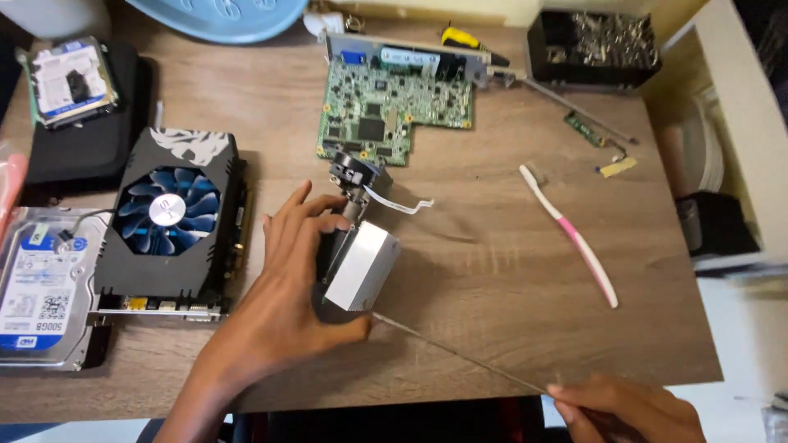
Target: The person cleans a small black fan and heatsink assembly using a toothbrush and a screwdriver. They brush the fan blades and use the screwdriver to scrape and clean the heatsink fins. The person also handles a motherboard and a graphics card on the table.
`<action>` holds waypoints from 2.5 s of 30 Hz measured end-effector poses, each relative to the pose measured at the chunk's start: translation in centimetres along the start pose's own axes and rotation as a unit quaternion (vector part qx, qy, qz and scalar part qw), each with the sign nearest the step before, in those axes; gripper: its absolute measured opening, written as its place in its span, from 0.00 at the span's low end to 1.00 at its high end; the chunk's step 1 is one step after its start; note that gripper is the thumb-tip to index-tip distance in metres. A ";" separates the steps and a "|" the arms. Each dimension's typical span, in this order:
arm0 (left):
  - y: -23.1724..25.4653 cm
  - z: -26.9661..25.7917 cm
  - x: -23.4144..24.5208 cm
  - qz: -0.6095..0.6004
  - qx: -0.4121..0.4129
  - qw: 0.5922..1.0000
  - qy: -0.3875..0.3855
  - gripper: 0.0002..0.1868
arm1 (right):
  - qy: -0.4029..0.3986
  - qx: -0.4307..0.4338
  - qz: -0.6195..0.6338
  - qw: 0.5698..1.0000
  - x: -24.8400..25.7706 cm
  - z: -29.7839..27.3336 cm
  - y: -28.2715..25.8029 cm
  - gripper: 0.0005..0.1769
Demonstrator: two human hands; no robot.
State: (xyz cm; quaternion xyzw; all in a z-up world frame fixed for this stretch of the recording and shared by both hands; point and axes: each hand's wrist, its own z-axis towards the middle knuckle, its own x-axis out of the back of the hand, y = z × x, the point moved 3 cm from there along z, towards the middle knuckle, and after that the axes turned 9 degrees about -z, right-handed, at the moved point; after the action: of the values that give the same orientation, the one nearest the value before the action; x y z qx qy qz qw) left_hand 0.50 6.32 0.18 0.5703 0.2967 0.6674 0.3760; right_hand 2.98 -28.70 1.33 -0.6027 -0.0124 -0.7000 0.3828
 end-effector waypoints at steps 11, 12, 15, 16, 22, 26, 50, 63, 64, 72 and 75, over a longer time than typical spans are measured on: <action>-0.9 0.0 -0.2 0.016 -0.025 1.000 0.006 0.52 | -0.011 0.046 0.037 0.998 -0.7 0.9 -0.8 0.09; -0.8 0.0 -0.2 0.020 -0.021 1.000 0.005 0.52 | -0.024 0.053 0.049 0.997 -0.7 1.0 -0.7 0.10; -0.7 0.0 -0.3 0.030 -0.016 0.999 0.005 0.53 | -0.060 -0.075 0.048 0.994 -1.3 -0.5 0.8 0.08; -0.7 -0.1 -0.3 0.036 -0.015 0.999 0.006 0.54 | -0.081 -0.208 0.034 0.974 -1.6 -1.5 1.9 0.07; -0.2 0.0 -0.5 0.089 -0.033 0.995 0.023 0.56 | -0.432 -0.319 0.296 0.790 -2.4 -1.4 7.4 0.25; -0.6 0.1 -1.2 0.165 -0.013 0.985 0.036 0.62 | -0.481 -0.289 0.112 0.820 -1.6 -0.8 6.7 0.27; -0.8 0.6 -1.2 0.215 -0.001 0.976 0.027 0.56 | -0.439 -0.347 0.341 0.755 -1.2 0.2 6.0 0.24; -0.7 0.6 -0.9 0.176 -0.008 0.984 0.003 0.44 | -0.133 0.328 -0.388 0.851 -0.1 -0.9 2.9 0.18; -0.5 1.1 -0.8 0.171 -0.027 0.985 0.010 0.48 | -0.066 0.369 -0.479 0.794 0.0 -1.6 2.5 0.25; -1.4 0.6 -0.5 0.189 -0.016 0.982 0.020 0.49 | -0.329 -0.383 0.142 0.851 -1.2 0.8 5.2 0.20; -1.0 0.7 -0.5 0.180 -0.015 0.984 0.011 0.46 | -0.391 -0.427 0.304 0.756 -2.2 0.8 4.6 0.21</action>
State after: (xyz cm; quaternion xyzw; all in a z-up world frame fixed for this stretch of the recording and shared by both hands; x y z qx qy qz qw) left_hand 1.34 6.39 -0.77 0.6011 0.1838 0.7347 0.2550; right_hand 6.10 -30.41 -2.41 -0.8968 0.3233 -0.1827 0.2404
